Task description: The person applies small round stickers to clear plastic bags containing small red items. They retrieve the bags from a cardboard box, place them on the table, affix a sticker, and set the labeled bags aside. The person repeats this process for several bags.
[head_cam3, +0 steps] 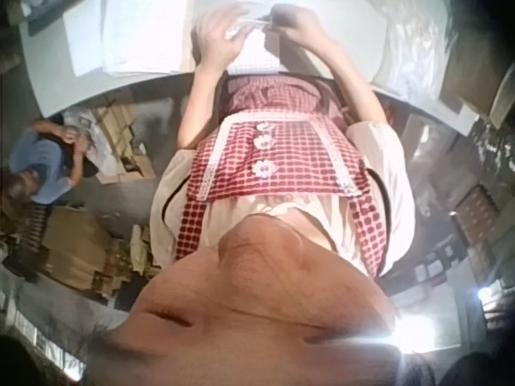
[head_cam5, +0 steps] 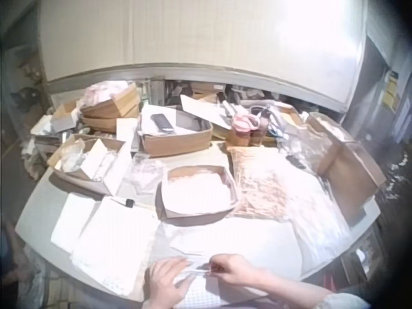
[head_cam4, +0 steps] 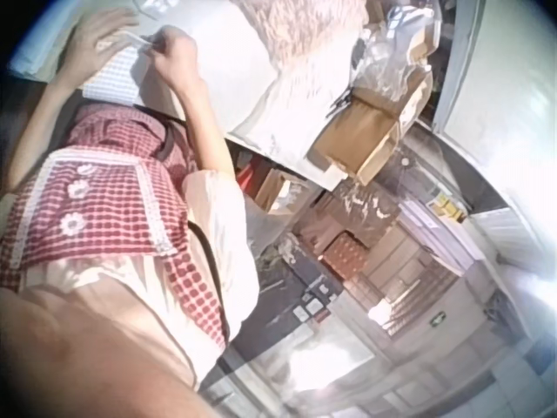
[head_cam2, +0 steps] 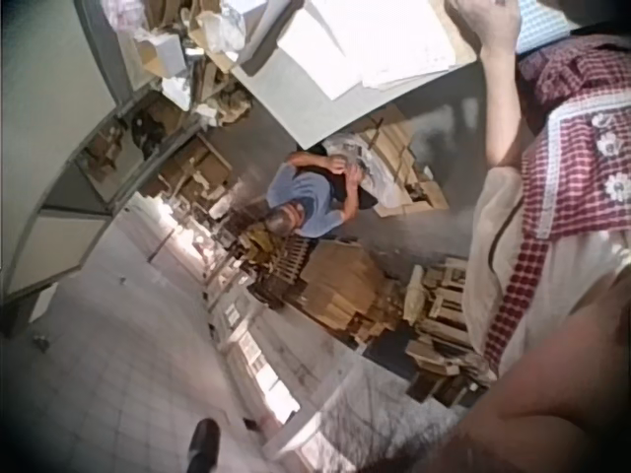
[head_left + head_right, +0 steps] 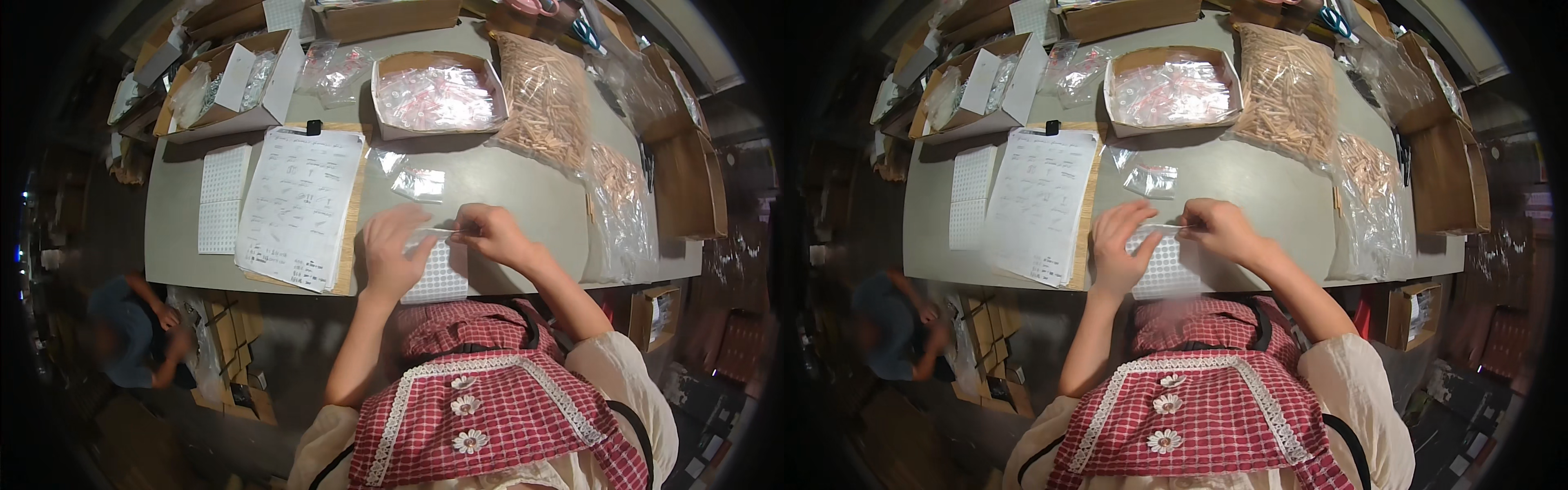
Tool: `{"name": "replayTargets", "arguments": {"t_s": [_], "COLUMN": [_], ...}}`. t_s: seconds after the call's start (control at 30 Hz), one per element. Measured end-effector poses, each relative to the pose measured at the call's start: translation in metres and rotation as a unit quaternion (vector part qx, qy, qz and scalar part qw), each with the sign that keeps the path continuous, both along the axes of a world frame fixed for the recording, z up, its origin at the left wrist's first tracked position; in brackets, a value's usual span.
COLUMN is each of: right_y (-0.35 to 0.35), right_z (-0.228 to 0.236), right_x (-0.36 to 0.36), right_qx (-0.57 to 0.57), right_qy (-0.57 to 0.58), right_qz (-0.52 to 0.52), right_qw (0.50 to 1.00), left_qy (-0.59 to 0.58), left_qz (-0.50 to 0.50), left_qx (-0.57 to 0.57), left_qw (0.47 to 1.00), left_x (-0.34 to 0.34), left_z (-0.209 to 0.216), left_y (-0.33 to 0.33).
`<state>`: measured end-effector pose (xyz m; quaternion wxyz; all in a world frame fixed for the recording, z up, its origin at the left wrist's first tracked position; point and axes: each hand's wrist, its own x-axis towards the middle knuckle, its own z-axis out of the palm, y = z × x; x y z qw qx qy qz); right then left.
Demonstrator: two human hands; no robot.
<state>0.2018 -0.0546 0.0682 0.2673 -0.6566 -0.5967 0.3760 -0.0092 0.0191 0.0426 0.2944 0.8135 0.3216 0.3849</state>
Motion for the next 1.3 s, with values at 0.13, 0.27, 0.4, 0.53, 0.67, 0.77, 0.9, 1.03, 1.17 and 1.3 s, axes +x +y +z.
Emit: {"name": "replayTargets", "arguments": {"t_s": [0.13,0.27,0.4,0.53,0.67,0.77,0.9,1.03,1.17,1.3], "right_y": [-0.003,-0.001,0.001,0.000,0.000,0.004,0.014,0.028,0.070,0.084], "right_z": [-0.006,-0.007,-0.003,-0.003,-0.004,-0.002,-0.002,-0.007,-0.016,-0.043], "right_x": [-0.009,-0.008,-0.011,-0.016,-0.018,-0.017,-0.012,-0.005,0.008,0.002], "right_qx": [0.093,0.189,0.212,0.245,0.283,0.311,0.316,0.227,0.050,0.052], "right_qy": [-0.011,-0.106,-0.228,-0.297,-0.325,-0.335,-0.315,-0.150,-0.071,-0.192], "right_qz": [0.020,0.065,0.130,0.182,0.234,0.279,0.297,0.176,0.014,0.008], "right_qw": [0.995,0.974,0.941,0.905,0.872,0.845,0.845,0.946,0.996,0.980], "left_qy": [0.016,0.030,0.039,0.055,0.076,0.081,0.003,0.088,0.104,0.113], "left_qz": [-0.041,-0.032,-0.038,-0.027,-0.023,-0.042,-0.029,0.044,0.054,0.044], "left_qx": [0.048,0.078,0.081,0.005,-0.095,-0.191,-0.350,-0.196,0.003,0.052], "left_qw": [0.998,0.996,0.995,0.998,0.992,0.977,0.936,0.976,0.993,0.991], "left_x": [0.013,0.014,0.010,0.005,-0.002,-0.005,-0.004,-0.004,0.002,0.012], "left_z": [-0.008,-0.010,-0.013,-0.020,-0.029,-0.031,-0.035,-0.032,-0.031,-0.027], "left_y": [-0.002,-0.004,-0.004,-0.005,-0.004,0.004,0.010,0.011,0.002,-0.010]}}
